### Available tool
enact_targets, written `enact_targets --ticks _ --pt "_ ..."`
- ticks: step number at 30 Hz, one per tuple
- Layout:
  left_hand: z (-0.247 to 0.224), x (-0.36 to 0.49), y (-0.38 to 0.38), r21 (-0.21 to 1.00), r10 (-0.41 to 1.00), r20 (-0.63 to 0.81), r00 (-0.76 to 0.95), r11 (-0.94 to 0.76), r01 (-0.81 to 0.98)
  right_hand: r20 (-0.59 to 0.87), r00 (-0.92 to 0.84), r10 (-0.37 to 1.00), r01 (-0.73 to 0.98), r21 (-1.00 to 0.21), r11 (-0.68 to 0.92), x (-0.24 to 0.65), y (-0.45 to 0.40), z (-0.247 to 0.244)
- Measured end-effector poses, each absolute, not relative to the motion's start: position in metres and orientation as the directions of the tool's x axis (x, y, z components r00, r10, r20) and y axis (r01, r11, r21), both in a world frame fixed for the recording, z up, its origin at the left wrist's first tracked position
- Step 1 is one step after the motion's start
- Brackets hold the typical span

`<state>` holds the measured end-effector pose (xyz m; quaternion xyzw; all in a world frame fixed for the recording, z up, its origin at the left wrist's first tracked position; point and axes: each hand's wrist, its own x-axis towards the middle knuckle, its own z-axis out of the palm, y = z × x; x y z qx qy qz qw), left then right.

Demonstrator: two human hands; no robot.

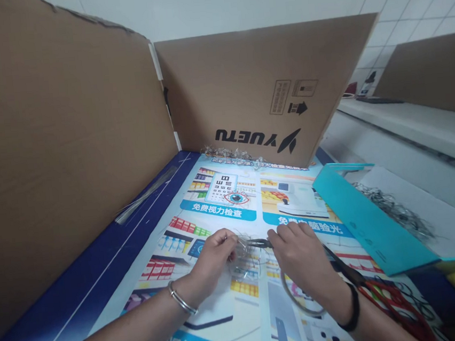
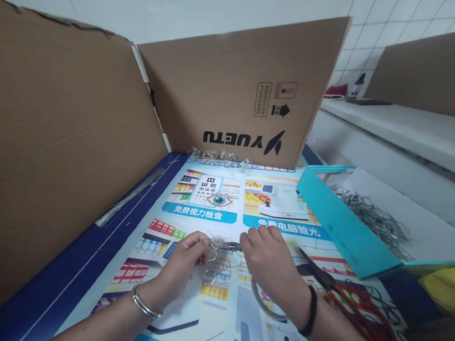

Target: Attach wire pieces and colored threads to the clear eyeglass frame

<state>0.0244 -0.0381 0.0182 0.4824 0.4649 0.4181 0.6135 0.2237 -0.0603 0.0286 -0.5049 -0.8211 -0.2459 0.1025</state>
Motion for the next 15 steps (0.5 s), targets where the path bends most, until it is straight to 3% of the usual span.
enact_targets --ticks 6,15 --pt "0.018 0.023 -0.037 0.976 0.946 -0.179 0.271 0.206 -0.074 0.428 -0.448 0.785 0.892 0.267 0.364 0.223 -0.059 0.029" --pt "0.018 0.023 -0.036 0.987 0.962 -0.147 0.232 0.156 -0.023 0.286 -0.452 0.845 0.892 0.176 0.417 0.234 -0.054 0.035"
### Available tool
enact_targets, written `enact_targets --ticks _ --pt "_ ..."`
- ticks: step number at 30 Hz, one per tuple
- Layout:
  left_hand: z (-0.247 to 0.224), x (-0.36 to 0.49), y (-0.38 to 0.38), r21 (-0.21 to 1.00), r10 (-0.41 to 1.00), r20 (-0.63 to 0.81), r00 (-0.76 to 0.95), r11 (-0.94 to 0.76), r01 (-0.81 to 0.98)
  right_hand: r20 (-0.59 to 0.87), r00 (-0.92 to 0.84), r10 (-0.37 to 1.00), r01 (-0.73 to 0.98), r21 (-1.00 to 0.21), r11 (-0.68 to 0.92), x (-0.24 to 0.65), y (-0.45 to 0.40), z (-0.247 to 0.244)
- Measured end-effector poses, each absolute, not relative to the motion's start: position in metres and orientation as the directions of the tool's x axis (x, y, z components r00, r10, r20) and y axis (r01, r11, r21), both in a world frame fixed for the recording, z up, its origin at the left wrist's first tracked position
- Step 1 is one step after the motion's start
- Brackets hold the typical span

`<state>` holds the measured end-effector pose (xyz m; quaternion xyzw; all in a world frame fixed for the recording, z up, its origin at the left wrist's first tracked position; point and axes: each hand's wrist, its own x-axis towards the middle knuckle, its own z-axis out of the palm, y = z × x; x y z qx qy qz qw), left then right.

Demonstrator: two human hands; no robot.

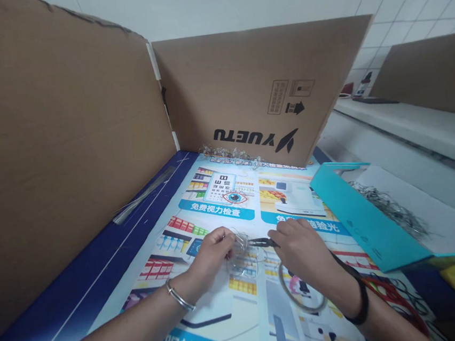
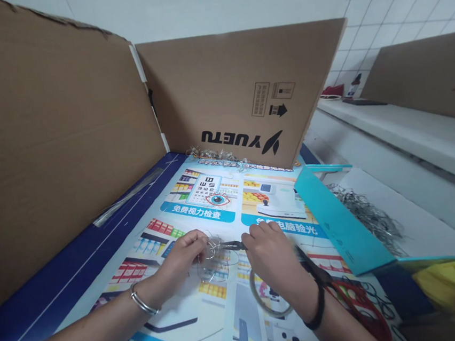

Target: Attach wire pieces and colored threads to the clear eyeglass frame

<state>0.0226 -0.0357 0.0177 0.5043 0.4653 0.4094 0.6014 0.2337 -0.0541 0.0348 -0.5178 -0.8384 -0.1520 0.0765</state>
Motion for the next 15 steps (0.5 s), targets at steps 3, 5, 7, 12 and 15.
enact_targets --ticks 3,5,7,12,15 --pt "0.0164 0.0222 -0.0351 0.992 0.966 -0.124 0.228 0.125 0.013 0.296 -0.435 0.850 0.900 0.162 0.404 0.2349 -0.0542 0.0382" --pt "0.0156 0.0221 -0.0351 0.993 0.966 -0.115 0.230 0.108 0.043 0.303 -0.427 0.852 0.904 0.159 0.396 0.2331 -0.0555 0.0393" --pt "0.0152 0.0223 -0.0353 0.993 0.966 -0.110 0.234 0.098 0.062 0.307 -0.429 0.850 0.903 0.175 0.393 0.2303 -0.0572 0.0389" --pt "0.0157 0.0229 -0.0354 0.991 0.967 -0.114 0.229 0.095 0.093 0.327 -0.458 0.827 0.887 0.225 0.402 0.2273 -0.0598 0.0342" --pt "0.0172 0.0225 -0.0353 0.990 0.965 -0.125 0.232 0.105 0.094 0.334 -0.469 0.818 0.882 0.233 0.410 0.2286 -0.0594 0.0336"
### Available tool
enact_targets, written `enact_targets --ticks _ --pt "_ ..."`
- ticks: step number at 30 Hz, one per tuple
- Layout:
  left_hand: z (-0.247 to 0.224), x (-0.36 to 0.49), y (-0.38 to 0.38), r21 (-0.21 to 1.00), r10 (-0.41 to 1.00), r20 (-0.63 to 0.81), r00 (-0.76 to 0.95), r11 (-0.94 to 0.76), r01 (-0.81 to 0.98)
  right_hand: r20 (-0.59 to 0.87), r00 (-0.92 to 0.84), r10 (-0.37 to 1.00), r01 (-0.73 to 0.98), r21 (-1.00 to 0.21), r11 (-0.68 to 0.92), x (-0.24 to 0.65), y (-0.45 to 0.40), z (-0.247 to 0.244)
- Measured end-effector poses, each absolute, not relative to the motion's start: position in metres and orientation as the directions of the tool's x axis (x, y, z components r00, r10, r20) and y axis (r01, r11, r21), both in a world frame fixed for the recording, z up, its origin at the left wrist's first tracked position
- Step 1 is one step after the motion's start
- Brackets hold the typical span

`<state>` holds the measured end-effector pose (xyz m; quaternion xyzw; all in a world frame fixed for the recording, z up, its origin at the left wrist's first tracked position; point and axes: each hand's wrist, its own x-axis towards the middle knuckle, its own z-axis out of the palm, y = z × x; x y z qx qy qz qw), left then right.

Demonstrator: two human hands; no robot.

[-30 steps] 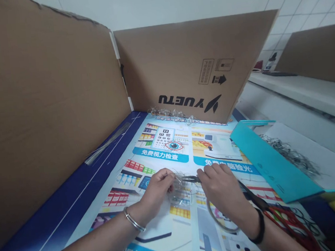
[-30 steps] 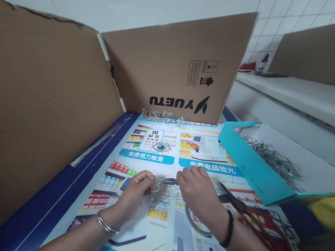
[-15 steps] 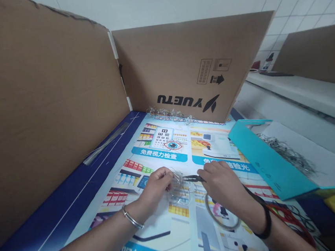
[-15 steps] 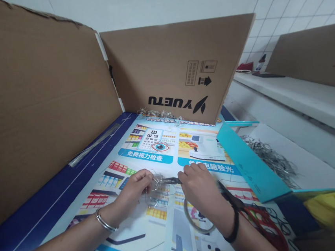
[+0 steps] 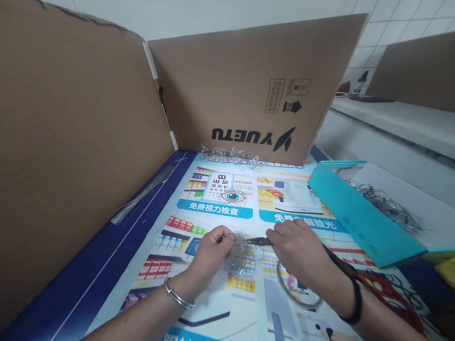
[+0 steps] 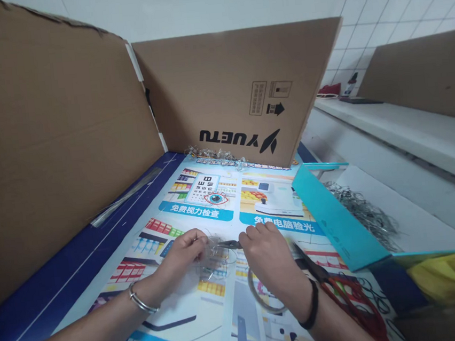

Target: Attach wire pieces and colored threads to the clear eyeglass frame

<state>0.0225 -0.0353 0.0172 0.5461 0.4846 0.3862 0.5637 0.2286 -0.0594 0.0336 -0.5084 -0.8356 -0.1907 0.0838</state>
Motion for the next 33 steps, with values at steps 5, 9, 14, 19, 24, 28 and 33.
enact_targets --ticks 5,9,14,19,24,28,33 --pt "0.019 0.022 -0.035 0.988 0.961 -0.123 0.248 0.096 0.118 0.313 -0.451 0.836 0.892 0.177 0.415 0.230 -0.059 0.041" --pt "0.016 0.023 -0.034 0.984 0.965 -0.105 0.242 0.066 0.163 0.240 -0.426 0.872 0.904 0.109 0.412 0.232 -0.060 0.046" --pt "0.015 0.023 -0.033 0.980 0.977 -0.059 0.207 0.017 0.200 0.128 -0.467 0.875 0.884 0.094 0.458 0.237 -0.060 0.047" --pt "0.015 0.022 -0.033 0.975 0.975 -0.062 0.212 0.013 0.223 0.230 -0.423 0.876 0.906 0.087 0.415 0.231 -0.061 0.046" --pt "0.010 0.023 -0.035 0.968 0.972 -0.055 0.228 -0.004 0.251 0.282 -0.433 0.856 0.901 0.154 0.405 0.216 -0.067 0.039" --pt "0.010 0.024 -0.037 0.969 0.969 -0.059 0.241 -0.003 0.249 0.327 -0.417 0.848 0.905 0.239 0.353 0.210 -0.069 0.035" --pt "0.013 0.025 -0.038 0.973 0.970 -0.077 0.231 0.022 0.229 0.367 -0.413 0.834 0.902 0.289 0.320 0.213 -0.068 0.038"
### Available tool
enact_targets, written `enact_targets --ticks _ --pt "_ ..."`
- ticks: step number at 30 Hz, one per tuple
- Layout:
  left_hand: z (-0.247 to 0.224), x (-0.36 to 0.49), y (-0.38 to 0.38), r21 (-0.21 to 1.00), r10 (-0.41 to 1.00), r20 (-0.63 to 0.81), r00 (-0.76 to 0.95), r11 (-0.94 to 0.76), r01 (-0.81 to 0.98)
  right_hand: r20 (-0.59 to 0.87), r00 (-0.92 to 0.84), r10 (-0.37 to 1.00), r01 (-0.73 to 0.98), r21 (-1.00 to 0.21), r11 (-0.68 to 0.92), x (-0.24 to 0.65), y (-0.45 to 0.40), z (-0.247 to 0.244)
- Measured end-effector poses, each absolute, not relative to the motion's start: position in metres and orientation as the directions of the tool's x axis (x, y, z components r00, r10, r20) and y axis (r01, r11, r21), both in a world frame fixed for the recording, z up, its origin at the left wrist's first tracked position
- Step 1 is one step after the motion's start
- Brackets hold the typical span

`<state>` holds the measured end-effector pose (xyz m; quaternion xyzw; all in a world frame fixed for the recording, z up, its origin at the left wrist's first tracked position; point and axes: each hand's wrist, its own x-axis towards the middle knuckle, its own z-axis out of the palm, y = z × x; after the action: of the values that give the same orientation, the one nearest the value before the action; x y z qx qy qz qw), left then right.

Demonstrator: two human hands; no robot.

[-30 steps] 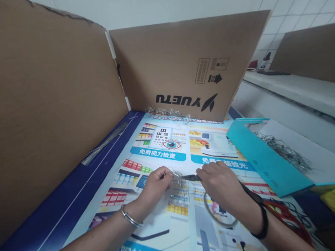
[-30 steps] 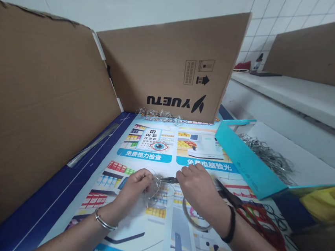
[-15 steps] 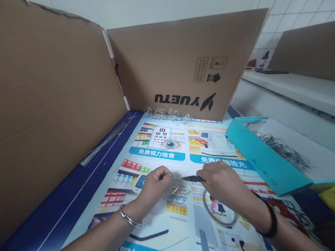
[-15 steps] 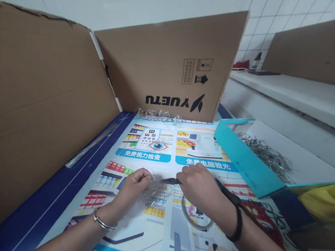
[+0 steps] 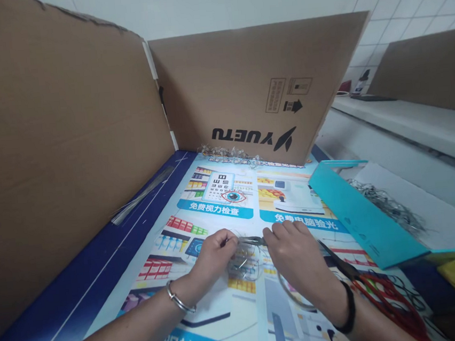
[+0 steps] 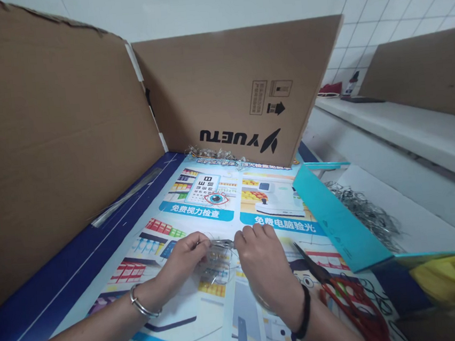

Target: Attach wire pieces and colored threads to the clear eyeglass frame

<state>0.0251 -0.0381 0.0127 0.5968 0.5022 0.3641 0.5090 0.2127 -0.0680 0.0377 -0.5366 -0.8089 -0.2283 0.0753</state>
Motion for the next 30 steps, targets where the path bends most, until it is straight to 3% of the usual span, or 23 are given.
enact_targets --ticks 4,10,18,24,30 --pt "0.013 0.024 -0.037 0.979 0.971 -0.089 0.220 0.045 0.197 0.348 -0.418 0.839 0.902 0.271 0.336 0.218 -0.064 0.039" --pt "0.012 0.021 -0.032 0.983 0.972 -0.060 0.226 0.018 0.181 0.263 -0.379 0.887 0.925 0.119 0.360 0.230 -0.058 0.039" --pt "0.010 0.020 -0.031 0.973 0.970 -0.054 0.238 -0.002 0.231 0.249 -0.381 0.890 0.924 0.090 0.371 0.229 -0.060 0.044" --pt "0.009 0.024 -0.034 0.971 0.970 -0.043 0.241 -0.015 0.237 0.340 -0.412 0.845 0.908 0.233 0.349 0.211 -0.066 0.040" --pt "0.005 0.025 -0.035 0.981 0.982 0.001 0.189 -0.038 0.192 0.373 -0.402 0.836 0.905 0.297 0.303 0.201 -0.066 0.040"
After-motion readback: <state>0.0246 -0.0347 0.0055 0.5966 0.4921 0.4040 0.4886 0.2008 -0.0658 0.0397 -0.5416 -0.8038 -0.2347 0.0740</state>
